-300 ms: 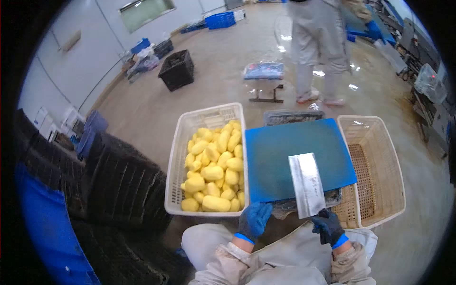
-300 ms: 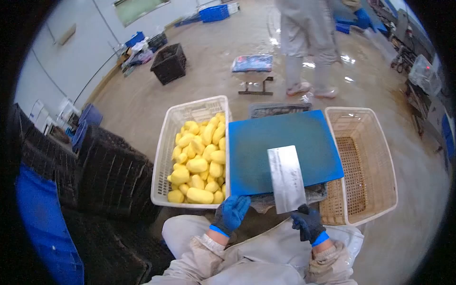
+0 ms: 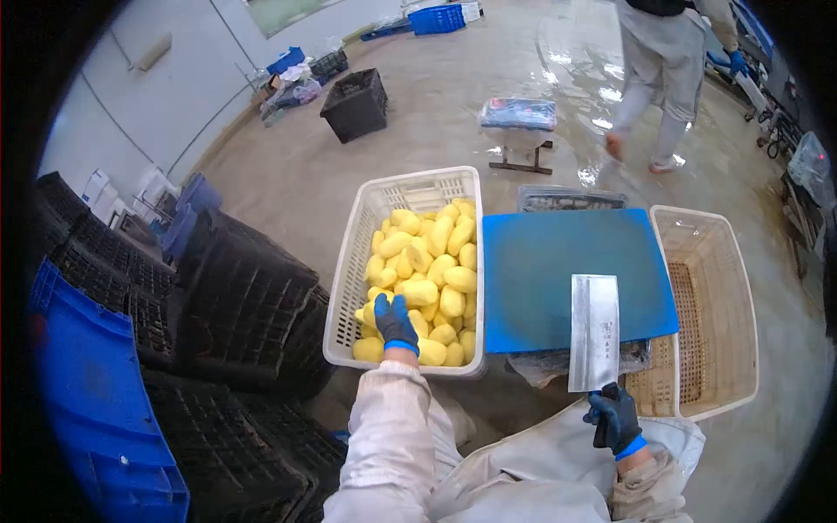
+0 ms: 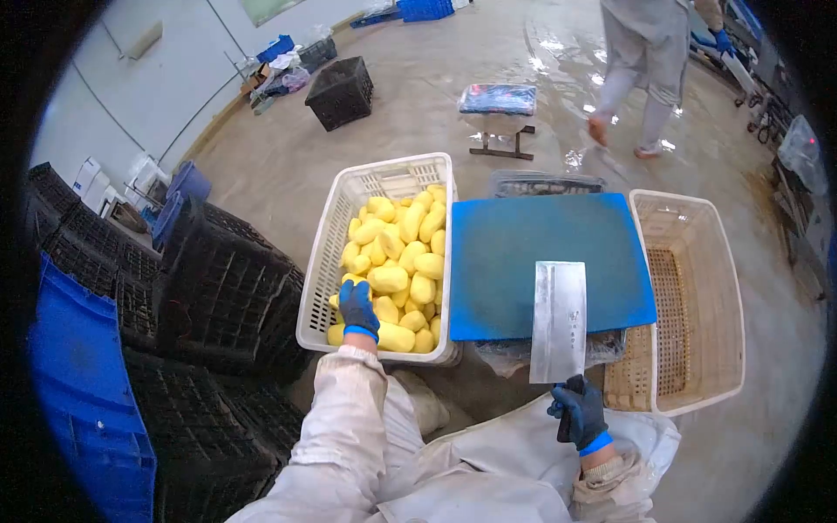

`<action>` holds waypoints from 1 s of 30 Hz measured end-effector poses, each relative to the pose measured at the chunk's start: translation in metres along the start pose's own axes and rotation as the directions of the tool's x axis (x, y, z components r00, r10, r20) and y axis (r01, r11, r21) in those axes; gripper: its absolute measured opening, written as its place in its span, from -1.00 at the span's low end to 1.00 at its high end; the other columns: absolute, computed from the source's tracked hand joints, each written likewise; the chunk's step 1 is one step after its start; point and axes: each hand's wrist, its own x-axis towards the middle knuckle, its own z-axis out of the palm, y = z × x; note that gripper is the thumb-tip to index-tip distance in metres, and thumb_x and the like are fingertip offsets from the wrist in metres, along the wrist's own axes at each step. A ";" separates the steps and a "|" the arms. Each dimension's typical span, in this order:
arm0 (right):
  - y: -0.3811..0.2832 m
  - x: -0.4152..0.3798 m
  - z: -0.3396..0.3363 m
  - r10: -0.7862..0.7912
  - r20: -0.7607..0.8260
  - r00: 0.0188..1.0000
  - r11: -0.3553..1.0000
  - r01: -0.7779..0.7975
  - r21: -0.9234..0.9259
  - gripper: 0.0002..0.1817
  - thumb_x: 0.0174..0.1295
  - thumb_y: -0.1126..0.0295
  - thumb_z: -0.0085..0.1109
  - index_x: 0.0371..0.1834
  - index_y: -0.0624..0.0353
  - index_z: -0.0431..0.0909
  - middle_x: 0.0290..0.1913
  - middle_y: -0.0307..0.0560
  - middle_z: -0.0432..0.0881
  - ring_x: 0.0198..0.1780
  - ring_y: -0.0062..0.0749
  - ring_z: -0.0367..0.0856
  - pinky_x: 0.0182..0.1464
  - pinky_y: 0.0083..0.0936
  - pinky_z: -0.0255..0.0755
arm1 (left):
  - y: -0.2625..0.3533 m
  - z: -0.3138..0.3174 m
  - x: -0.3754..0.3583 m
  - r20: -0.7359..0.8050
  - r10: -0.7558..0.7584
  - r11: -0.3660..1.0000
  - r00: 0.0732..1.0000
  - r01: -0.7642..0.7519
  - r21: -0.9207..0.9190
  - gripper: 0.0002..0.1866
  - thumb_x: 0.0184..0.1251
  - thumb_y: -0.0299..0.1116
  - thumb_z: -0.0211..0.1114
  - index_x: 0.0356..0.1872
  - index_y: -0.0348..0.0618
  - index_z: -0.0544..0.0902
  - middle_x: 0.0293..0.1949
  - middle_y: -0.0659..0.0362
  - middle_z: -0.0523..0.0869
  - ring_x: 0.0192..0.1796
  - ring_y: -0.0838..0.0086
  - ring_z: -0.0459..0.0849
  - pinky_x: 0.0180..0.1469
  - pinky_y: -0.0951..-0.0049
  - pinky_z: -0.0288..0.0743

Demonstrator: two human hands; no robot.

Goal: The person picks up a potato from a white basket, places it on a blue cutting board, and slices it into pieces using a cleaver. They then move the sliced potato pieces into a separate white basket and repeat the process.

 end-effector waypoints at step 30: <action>0.010 0.059 0.010 -0.242 -0.174 0.955 0.953 0.201 -0.226 -0.65 0.16 0.46 0.16 0.03 0.23 0.42 -0.33 -0.17 0.59 -0.42 -0.49 0.53 -0.40 -0.54 0.44 | 0.164 -0.026 0.102 0.819 0.498 -0.304 0.286 0.942 -0.144 -0.57 0.15 -0.41 0.17 0.08 -0.20 0.41 -0.09 0.10 0.58 -0.01 0.34 0.56 0.06 0.31 0.47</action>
